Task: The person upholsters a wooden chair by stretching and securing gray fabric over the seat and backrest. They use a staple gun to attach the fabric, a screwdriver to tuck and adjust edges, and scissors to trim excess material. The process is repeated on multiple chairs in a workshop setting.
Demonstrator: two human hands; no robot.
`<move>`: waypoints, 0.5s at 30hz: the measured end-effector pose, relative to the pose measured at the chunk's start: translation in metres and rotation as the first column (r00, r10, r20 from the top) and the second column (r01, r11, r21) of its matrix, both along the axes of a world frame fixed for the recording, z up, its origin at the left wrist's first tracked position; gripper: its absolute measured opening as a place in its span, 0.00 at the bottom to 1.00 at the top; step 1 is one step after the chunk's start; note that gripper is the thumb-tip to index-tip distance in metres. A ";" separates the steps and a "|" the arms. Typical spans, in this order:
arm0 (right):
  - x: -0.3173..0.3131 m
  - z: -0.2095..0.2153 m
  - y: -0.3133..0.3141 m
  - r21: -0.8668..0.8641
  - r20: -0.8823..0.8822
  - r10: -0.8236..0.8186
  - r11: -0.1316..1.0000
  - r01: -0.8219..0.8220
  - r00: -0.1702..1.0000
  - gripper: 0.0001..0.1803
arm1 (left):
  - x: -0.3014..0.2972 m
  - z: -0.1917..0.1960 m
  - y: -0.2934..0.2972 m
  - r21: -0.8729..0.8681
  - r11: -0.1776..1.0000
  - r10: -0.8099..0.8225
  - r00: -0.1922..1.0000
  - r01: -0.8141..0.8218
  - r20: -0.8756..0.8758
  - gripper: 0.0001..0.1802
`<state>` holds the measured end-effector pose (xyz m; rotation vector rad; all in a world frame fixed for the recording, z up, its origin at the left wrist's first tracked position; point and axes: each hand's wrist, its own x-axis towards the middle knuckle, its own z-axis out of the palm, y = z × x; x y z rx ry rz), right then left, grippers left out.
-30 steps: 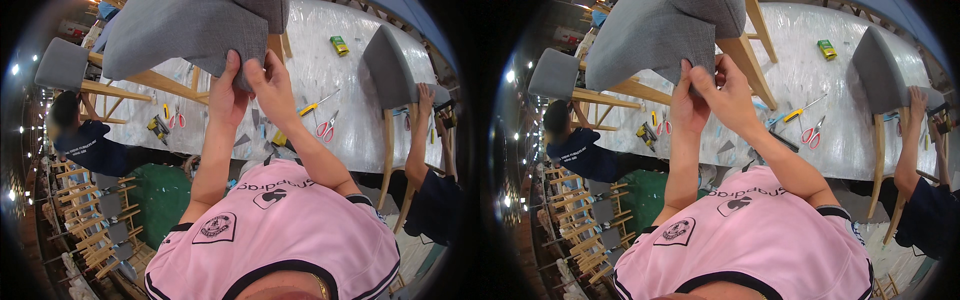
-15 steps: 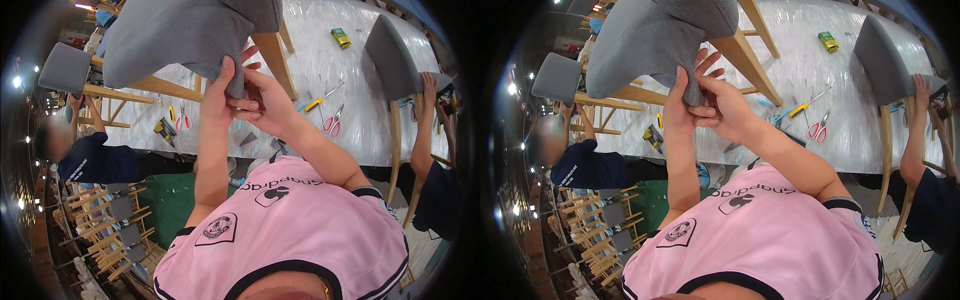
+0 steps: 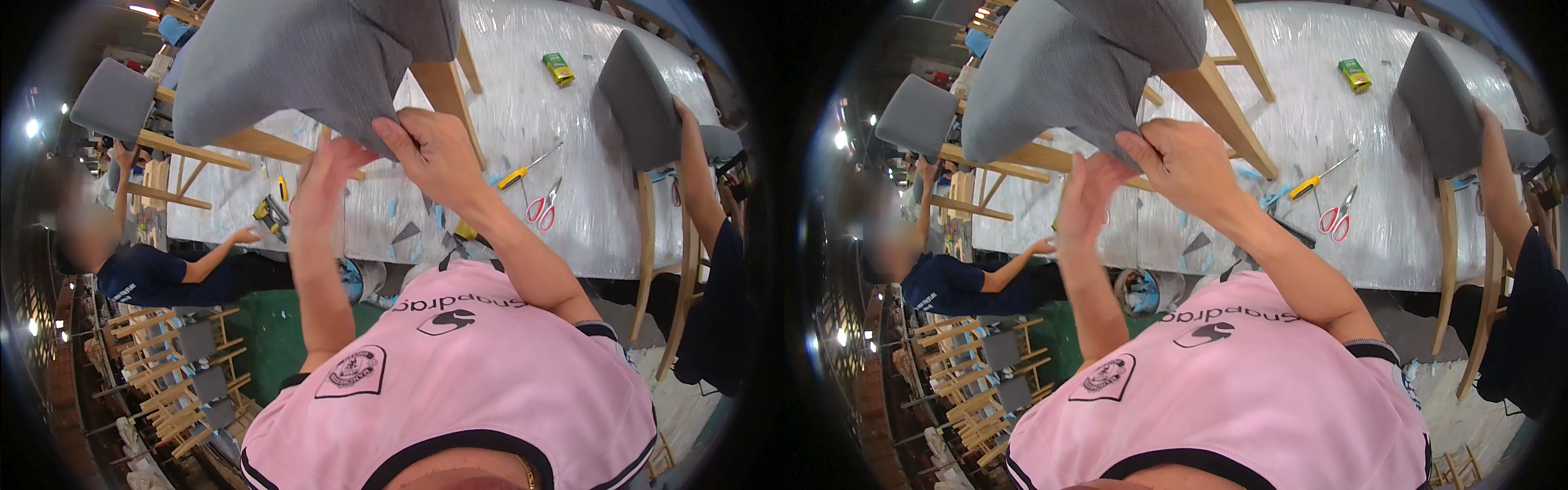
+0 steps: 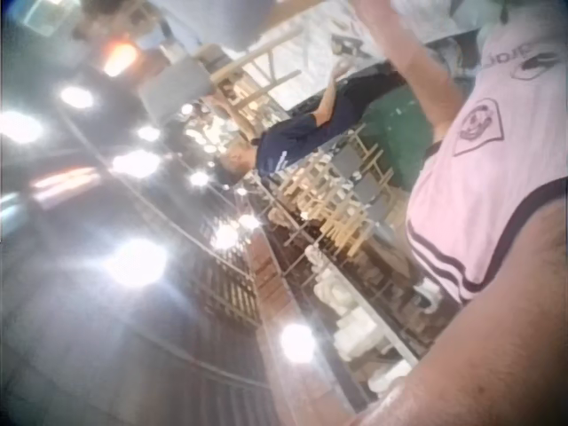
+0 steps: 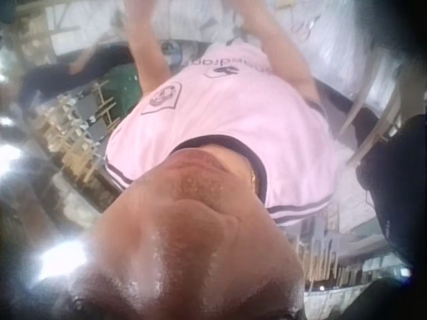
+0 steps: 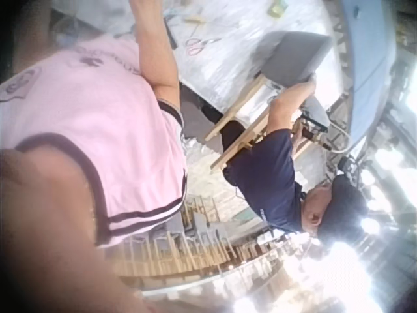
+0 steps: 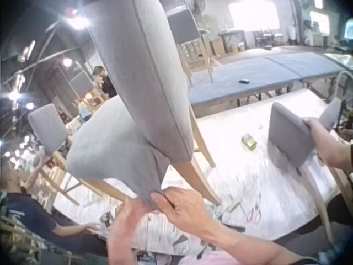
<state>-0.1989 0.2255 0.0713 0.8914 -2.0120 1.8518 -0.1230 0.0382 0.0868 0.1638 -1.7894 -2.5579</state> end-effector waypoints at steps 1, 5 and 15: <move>-0.002 0.002 0.002 0.019 0.008 0.007 1.000 -0.007 1.000 0.25 | 0.011 0.014 -0.023 -0.385 0.920 0.025 0.992 -0.072 -0.127 0.16; 0.015 0.013 -0.012 -0.042 0.025 0.059 0.997 -0.058 0.998 0.25 | 0.000 0.111 0.038 -0.717 0.325 0.100 0.776 -0.617 -0.622 0.13; 0.025 0.030 -0.009 -0.010 0.004 0.050 0.999 -0.050 0.999 0.24 | -0.095 0.114 0.075 -0.717 -0.381 -0.197 0.809 -0.584 -0.555 0.31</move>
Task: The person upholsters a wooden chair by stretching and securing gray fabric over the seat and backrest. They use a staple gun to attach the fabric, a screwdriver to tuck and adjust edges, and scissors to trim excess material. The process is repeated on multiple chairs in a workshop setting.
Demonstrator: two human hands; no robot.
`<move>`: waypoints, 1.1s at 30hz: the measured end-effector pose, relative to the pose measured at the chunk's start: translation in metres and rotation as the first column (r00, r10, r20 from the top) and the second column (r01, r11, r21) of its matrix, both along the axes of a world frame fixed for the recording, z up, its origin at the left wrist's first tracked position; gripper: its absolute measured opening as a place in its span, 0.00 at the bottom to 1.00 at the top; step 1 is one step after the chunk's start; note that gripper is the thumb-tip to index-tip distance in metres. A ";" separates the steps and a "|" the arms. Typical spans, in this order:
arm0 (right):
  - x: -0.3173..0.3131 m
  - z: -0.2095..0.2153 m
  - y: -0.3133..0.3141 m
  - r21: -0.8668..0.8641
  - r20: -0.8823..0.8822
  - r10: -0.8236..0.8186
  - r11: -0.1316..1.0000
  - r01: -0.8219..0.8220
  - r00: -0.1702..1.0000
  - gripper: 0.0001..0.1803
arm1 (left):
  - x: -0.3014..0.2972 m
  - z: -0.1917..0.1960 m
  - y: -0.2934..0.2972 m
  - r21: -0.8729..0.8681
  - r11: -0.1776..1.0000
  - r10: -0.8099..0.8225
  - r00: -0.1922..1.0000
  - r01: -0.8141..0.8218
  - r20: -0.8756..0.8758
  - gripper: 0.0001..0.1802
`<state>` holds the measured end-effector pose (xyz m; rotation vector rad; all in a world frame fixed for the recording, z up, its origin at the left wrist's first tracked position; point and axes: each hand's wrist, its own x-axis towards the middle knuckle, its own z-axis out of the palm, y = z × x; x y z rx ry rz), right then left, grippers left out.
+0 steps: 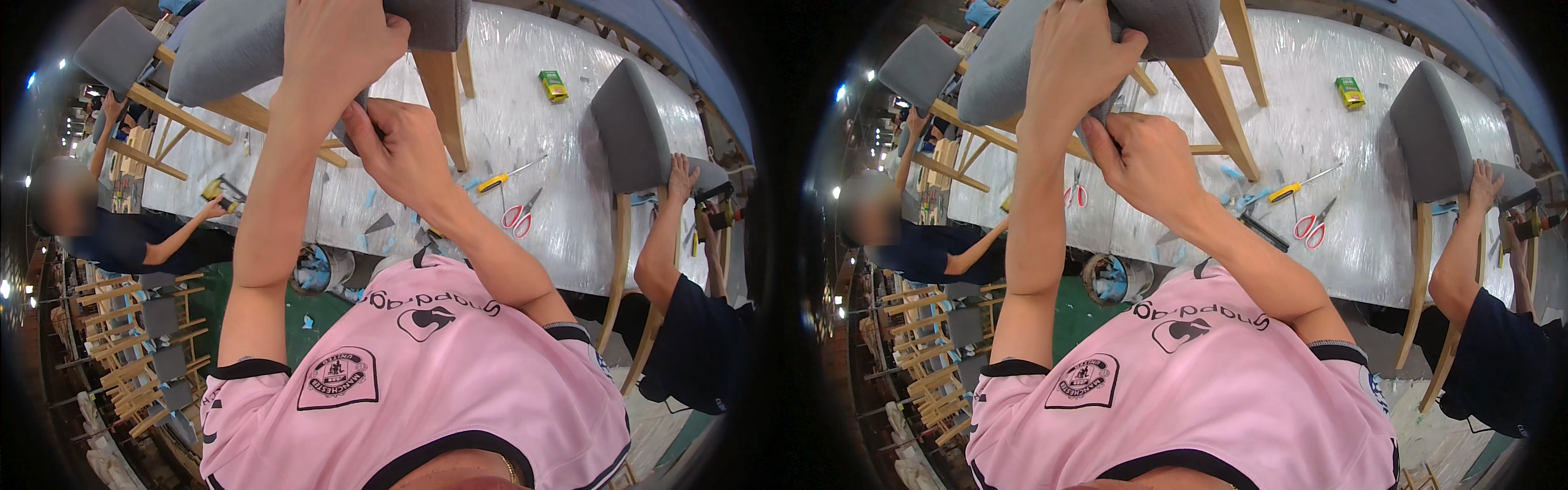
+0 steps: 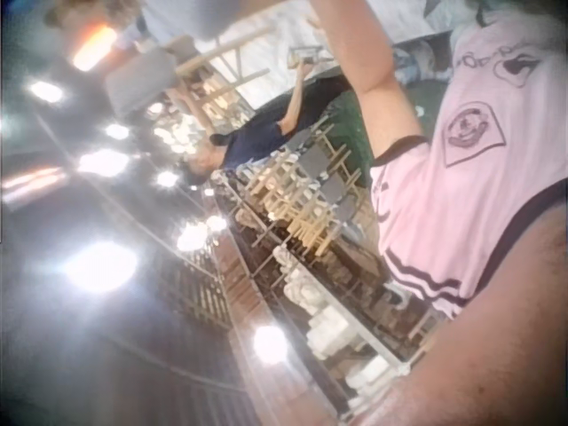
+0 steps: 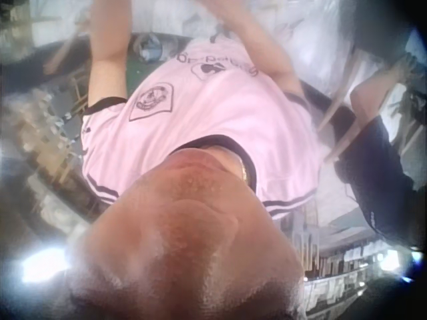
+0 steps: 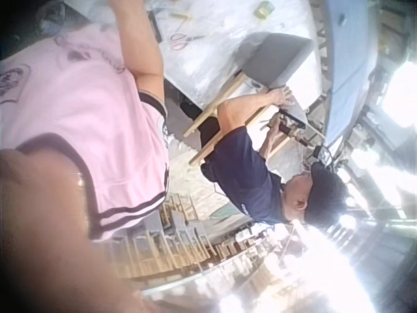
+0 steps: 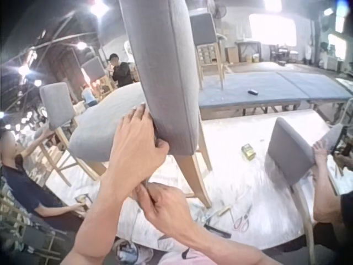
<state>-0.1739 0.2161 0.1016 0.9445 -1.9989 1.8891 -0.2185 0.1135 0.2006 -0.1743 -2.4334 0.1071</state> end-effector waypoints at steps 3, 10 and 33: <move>-0.001 -0.001 -0.001 -0.028 -0.019 0.010 1.000 -0.011 1.000 0.27 | -0.001 0.006 0.004 -0.028 1.000 0.003 0.999 -0.001 0.054 0.29; -0.003 0.000 -0.005 -0.028 0.033 0.084 0.996 -0.083 0.996 0.24 | -0.002 0.013 0.004 -0.073 0.997 0.024 0.995 -0.017 0.099 0.29; -0.011 0.004 -0.001 -0.043 0.015 0.130 0.991 -0.129 0.991 0.23 | 0.008 0.054 -0.002 0.271 0.963 -0.107 0.904 -0.010 0.413 0.33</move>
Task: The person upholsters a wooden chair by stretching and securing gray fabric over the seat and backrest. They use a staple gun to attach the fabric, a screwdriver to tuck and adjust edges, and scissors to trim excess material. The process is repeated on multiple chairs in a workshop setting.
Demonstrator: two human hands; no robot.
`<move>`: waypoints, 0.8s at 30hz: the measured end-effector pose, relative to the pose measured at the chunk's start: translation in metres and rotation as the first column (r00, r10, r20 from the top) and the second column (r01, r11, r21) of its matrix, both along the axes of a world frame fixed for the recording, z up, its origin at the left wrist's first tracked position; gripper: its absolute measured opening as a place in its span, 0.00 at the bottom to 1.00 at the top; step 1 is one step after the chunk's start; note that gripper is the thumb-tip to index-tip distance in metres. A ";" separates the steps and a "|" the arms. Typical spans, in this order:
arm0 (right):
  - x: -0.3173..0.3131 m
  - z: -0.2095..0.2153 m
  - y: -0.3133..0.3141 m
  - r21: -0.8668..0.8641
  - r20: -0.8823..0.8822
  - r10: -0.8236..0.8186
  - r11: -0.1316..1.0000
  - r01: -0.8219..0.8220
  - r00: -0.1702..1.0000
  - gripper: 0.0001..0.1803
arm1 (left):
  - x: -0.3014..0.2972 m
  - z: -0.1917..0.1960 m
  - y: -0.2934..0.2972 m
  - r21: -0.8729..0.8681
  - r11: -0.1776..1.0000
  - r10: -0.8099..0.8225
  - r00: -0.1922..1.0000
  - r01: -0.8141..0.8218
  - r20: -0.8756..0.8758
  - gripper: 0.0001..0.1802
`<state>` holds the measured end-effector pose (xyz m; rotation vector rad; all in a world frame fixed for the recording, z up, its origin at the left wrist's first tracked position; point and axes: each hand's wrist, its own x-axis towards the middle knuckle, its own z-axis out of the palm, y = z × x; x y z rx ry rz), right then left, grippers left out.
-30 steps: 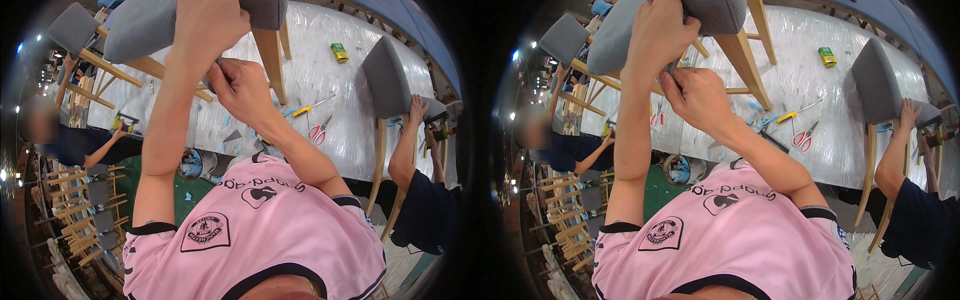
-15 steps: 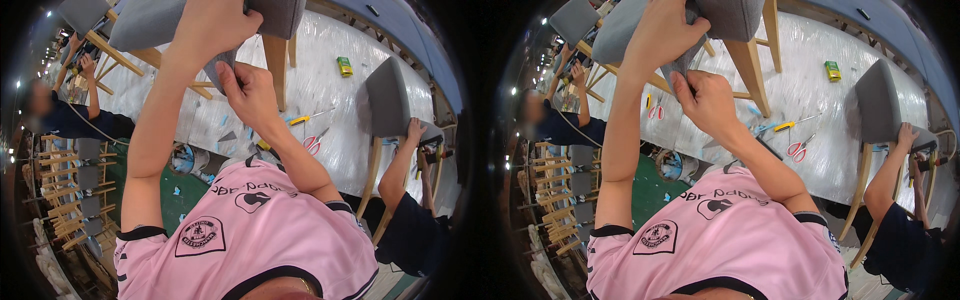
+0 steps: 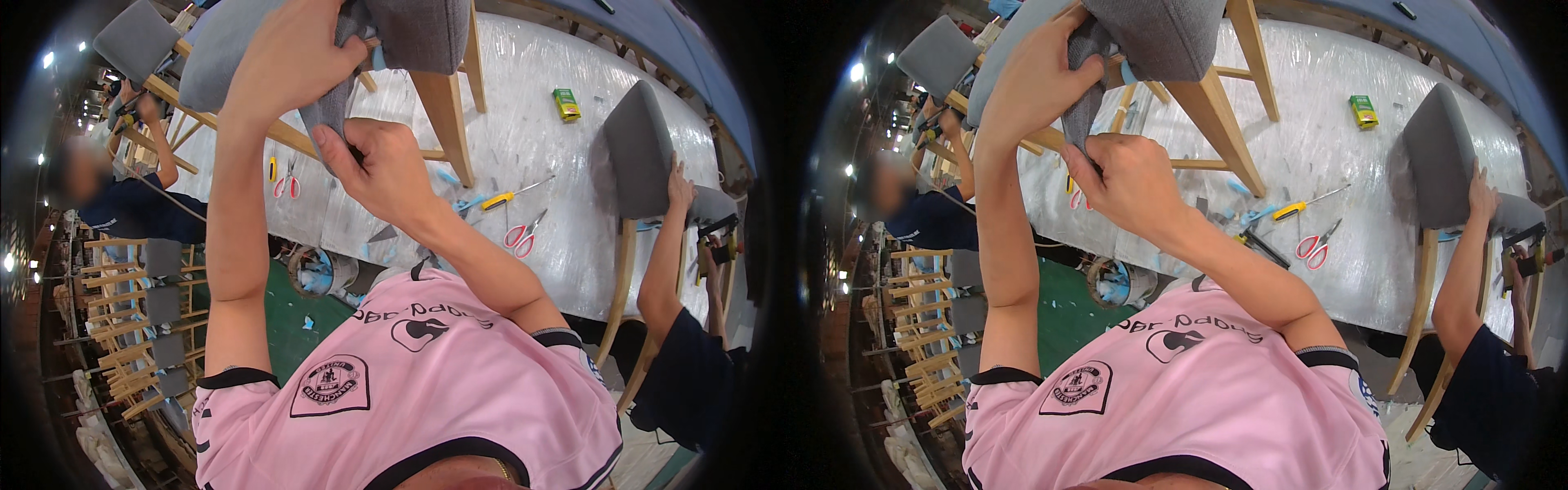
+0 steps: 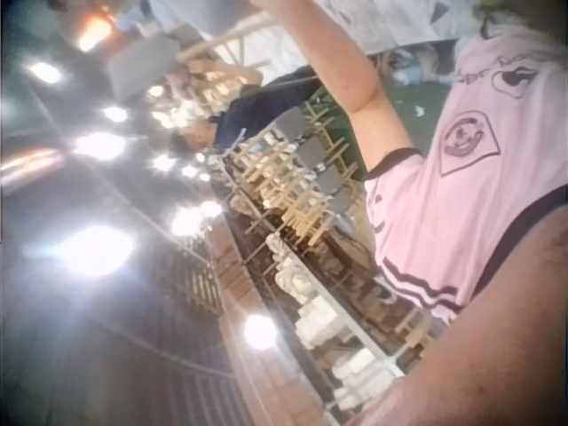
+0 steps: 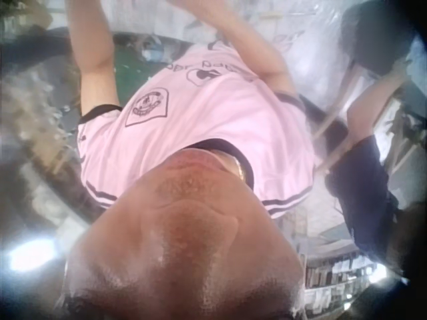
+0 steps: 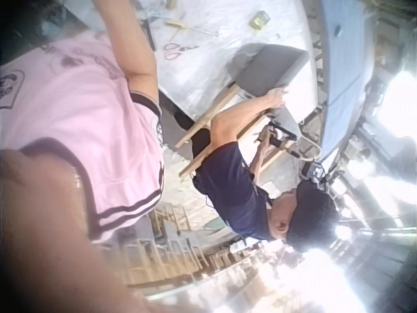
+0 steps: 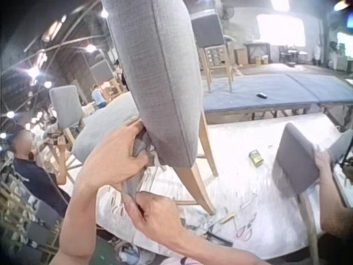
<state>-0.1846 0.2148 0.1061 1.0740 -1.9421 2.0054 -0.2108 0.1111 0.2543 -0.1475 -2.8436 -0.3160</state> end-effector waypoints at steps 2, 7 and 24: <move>0.000 0.000 0.000 0.003 -0.022 -0.006 1.000 0.006 1.000 0.23 | -0.001 -0.006 -0.006 -0.050 0.996 -0.084 0.994 0.080 -0.072 0.33; 0.002 -0.010 -0.004 -0.016 -0.013 -0.017 1.000 0.016 1.000 0.22 | -0.002 -0.030 0.005 -0.096 0.995 -0.007 0.958 -0.021 -0.287 0.31; 0.000 -0.009 -0.013 -0.075 -0.059 0.041 0.996 -0.046 0.997 0.17 | -0.013 -0.044 0.005 -0.384 0.912 0.000 0.933 -0.148 -0.361 0.22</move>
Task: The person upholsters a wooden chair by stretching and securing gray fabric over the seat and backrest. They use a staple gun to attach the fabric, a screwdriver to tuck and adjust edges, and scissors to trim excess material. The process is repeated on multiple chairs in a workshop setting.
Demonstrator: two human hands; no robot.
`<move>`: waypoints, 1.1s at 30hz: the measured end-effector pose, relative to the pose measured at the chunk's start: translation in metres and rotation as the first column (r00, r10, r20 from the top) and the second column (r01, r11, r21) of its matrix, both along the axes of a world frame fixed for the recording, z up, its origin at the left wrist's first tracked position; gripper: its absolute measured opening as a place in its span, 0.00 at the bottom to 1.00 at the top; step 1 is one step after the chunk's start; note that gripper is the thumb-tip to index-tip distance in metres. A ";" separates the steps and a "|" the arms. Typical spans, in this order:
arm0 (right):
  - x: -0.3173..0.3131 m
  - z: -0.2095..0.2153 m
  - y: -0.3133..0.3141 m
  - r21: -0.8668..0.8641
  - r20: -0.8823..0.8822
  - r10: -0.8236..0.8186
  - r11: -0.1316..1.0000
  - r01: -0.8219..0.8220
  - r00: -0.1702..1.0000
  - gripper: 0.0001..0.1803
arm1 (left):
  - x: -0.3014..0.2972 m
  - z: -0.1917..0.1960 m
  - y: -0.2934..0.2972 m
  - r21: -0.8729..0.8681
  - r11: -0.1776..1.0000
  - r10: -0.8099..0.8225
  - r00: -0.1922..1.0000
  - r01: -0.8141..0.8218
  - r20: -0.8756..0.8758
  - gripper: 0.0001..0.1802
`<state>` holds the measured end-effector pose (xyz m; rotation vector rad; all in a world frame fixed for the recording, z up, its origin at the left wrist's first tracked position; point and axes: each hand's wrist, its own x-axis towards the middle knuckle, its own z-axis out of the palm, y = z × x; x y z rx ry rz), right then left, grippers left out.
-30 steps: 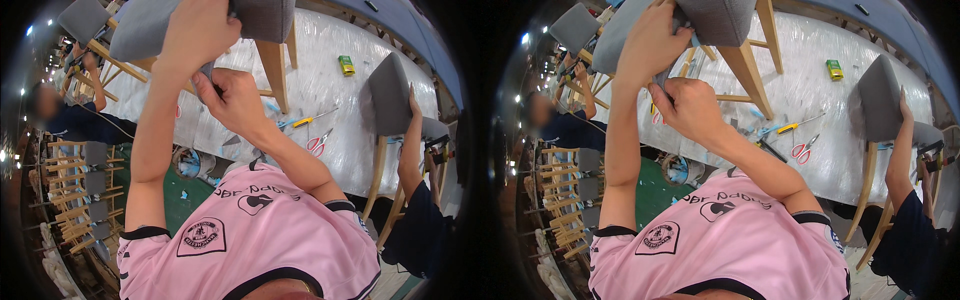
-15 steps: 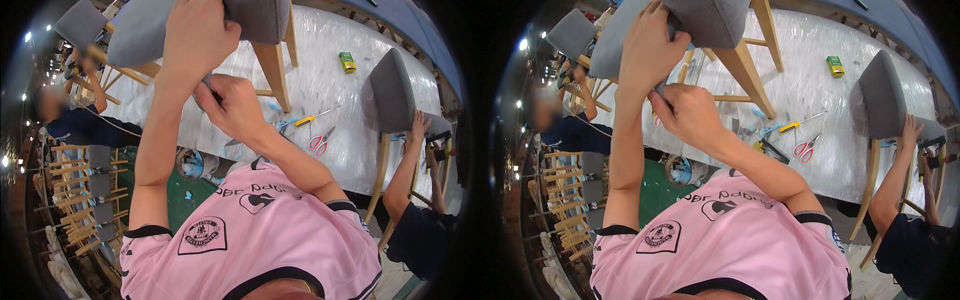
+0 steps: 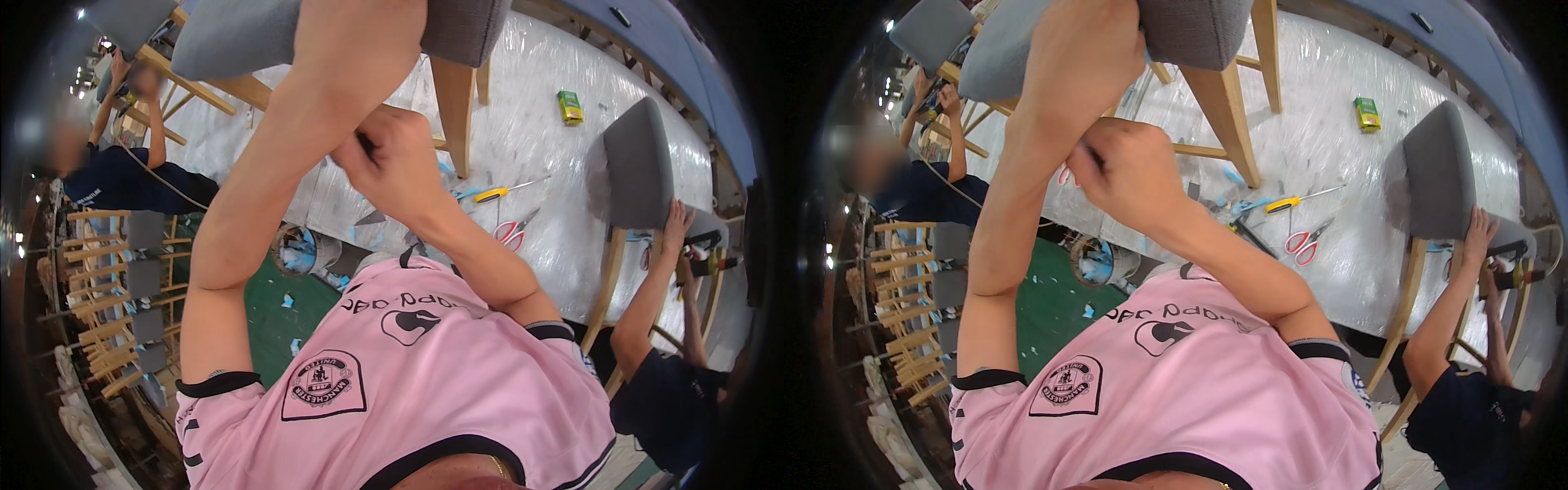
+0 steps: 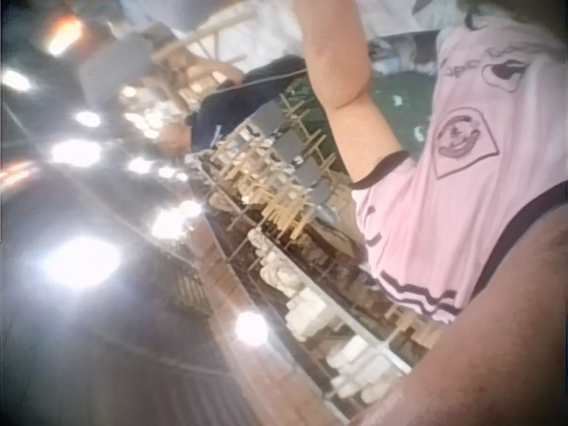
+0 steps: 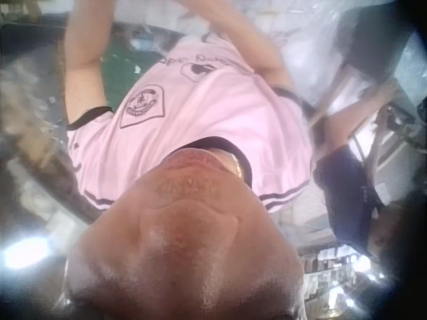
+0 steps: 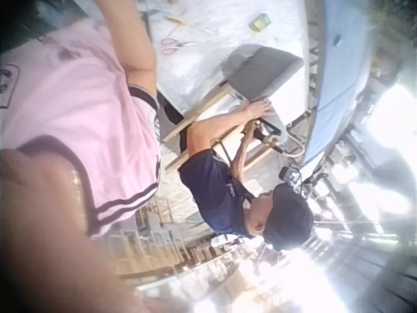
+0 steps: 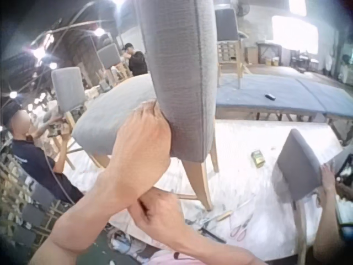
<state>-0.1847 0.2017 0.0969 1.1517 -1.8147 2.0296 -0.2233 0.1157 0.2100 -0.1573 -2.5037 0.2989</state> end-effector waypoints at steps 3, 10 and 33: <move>-0.001 -0.003 0.012 0.096 0.034 -0.030 0.995 0.027 0.999 0.18 | -0.003 -0.005 -0.005 -0.112 0.992 -0.069 0.993 0.058 -0.095 0.24; -0.004 -0.007 -0.002 -0.049 0.018 0.054 0.997 -0.053 0.998 0.16 | -0.010 -0.015 0.007 -0.042 0.993 0.108 0.990 -0.112 -0.087 0.29; -0.044 -0.061 0.039 0.051 -0.003 -0.081 0.995 0.081 0.997 0.24 | -0.011 0.030 -0.067 0.009 0.962 -0.265 0.920 0.274 0.288 0.68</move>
